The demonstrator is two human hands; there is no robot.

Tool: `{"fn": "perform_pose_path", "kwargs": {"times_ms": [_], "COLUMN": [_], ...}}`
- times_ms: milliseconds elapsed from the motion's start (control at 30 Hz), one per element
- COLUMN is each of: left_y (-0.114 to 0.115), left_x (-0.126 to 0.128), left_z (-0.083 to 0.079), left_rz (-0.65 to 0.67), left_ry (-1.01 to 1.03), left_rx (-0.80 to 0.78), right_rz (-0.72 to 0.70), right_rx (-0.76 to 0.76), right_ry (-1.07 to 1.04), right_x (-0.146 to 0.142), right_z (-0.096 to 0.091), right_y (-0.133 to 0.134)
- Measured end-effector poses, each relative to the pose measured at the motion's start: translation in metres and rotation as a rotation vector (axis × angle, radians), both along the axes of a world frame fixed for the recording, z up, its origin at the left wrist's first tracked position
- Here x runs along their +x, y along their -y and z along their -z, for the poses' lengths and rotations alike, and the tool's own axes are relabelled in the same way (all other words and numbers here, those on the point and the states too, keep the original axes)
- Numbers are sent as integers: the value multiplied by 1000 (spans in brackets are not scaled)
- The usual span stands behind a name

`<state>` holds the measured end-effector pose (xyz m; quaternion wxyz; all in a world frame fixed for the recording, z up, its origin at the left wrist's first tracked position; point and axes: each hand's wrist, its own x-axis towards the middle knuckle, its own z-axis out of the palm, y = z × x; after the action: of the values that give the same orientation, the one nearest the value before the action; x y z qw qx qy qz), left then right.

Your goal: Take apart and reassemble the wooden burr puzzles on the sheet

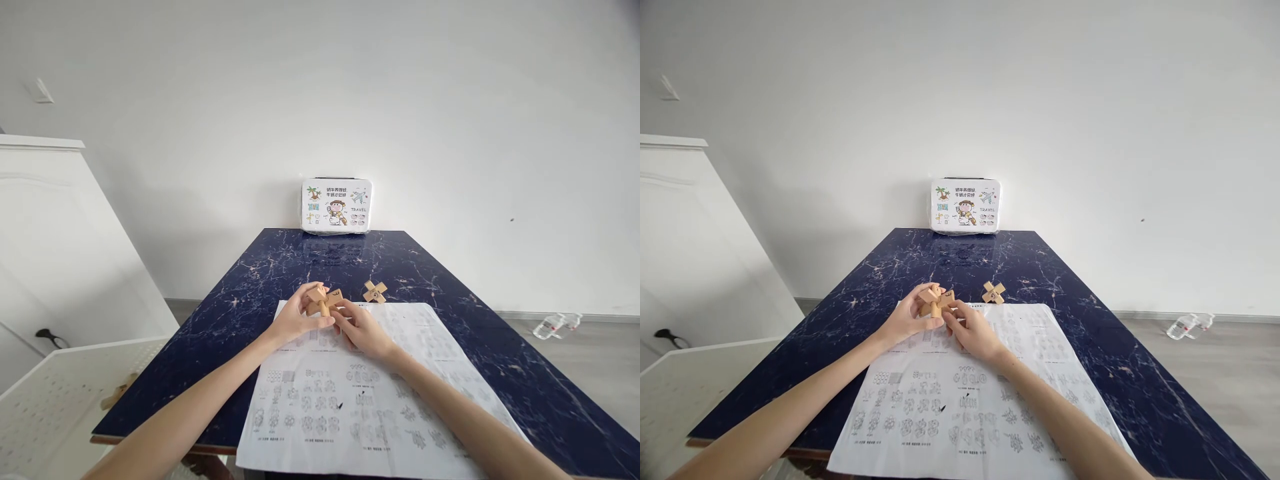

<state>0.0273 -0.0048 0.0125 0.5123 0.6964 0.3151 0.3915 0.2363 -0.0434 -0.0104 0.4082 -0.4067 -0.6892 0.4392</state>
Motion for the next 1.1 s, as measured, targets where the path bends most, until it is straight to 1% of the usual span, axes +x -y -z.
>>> {"fn": "perform_pose_path", "kwargs": {"times_ms": [100, 233, 333, 433, 567, 733, 933, 1100], "left_y": [3, 7, 9, 10, 11, 11, 10, 11], "left_x": [0, 0, 1, 3, 3, 3, 2, 2], "left_z": [0, -1, -1, -2, -3, -1, 1, -2], "left_rz": [-94, -208, -224, -191, -145, -100, -66, -62], "left_ry": [-90, -248, -295, -309, -311, -317, -343, -354], "left_rx": [101, 274, 389, 449, 449, 455, 448, 415], "right_rz": [37, 110, 141, 120, 119, 130, 73, 148], "right_rx": [-41, -128, -149, -81, -13, -5, 13, 78], "right_ry": [-85, -231, -258, -205, -159, -116, -81, -66], "right_x": [1, 2, 2, 1, 1, 2, 3, 2], "right_z": [-1, -6, -9, -7, -4, -4, -1, 2], "right_y": [-3, -4, -2, -2, -3, -2, -2, -2]}}
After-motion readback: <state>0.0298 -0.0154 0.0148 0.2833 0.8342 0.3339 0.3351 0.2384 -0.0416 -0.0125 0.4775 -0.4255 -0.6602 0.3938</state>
